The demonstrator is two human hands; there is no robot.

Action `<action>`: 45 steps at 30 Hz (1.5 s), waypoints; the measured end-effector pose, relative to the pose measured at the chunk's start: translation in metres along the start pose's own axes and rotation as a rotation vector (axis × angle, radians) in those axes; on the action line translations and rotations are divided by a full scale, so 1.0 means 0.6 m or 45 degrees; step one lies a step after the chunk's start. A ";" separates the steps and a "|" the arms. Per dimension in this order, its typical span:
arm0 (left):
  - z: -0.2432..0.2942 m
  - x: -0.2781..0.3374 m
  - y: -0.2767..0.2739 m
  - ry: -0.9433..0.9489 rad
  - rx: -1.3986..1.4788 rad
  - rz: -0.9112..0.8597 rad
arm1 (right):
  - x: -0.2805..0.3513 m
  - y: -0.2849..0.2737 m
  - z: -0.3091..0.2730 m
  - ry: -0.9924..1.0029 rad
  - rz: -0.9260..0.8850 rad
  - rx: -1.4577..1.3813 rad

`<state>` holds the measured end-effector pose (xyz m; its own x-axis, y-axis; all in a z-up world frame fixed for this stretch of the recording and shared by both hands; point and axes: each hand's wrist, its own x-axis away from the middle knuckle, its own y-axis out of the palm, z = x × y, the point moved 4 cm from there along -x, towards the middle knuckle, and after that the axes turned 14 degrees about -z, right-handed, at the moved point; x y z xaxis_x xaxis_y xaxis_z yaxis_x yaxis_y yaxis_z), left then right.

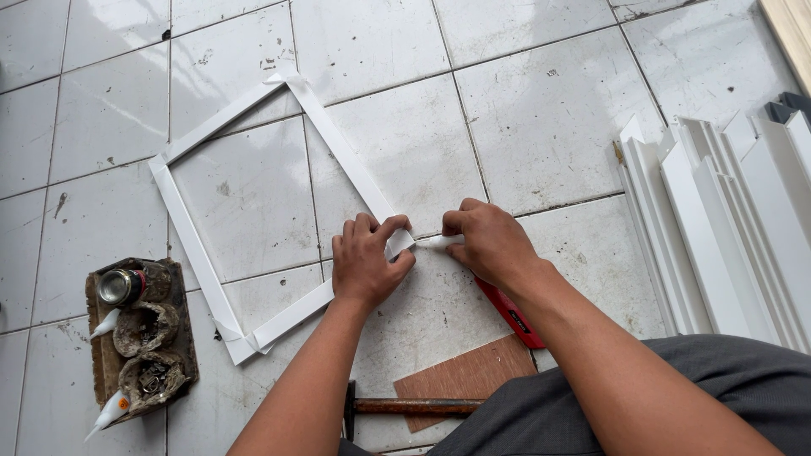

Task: Assembling a white rectangular frame by applying glue to the corners, joining them, and trimming excess material with a utility knife.

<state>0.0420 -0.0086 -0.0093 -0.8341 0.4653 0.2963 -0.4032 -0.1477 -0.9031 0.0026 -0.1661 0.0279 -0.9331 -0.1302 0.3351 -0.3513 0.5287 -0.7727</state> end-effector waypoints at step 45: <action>0.001 0.003 -0.009 0.013 0.020 0.021 | -0.007 0.057 -0.022 0.022 -0.024 -0.214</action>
<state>0.0425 -0.0075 -0.0040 -0.8366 0.4718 0.2784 -0.3957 -0.1690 -0.9027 -0.0045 -0.1363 0.0073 -0.9245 -0.1279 0.3591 -0.3497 0.6595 -0.6654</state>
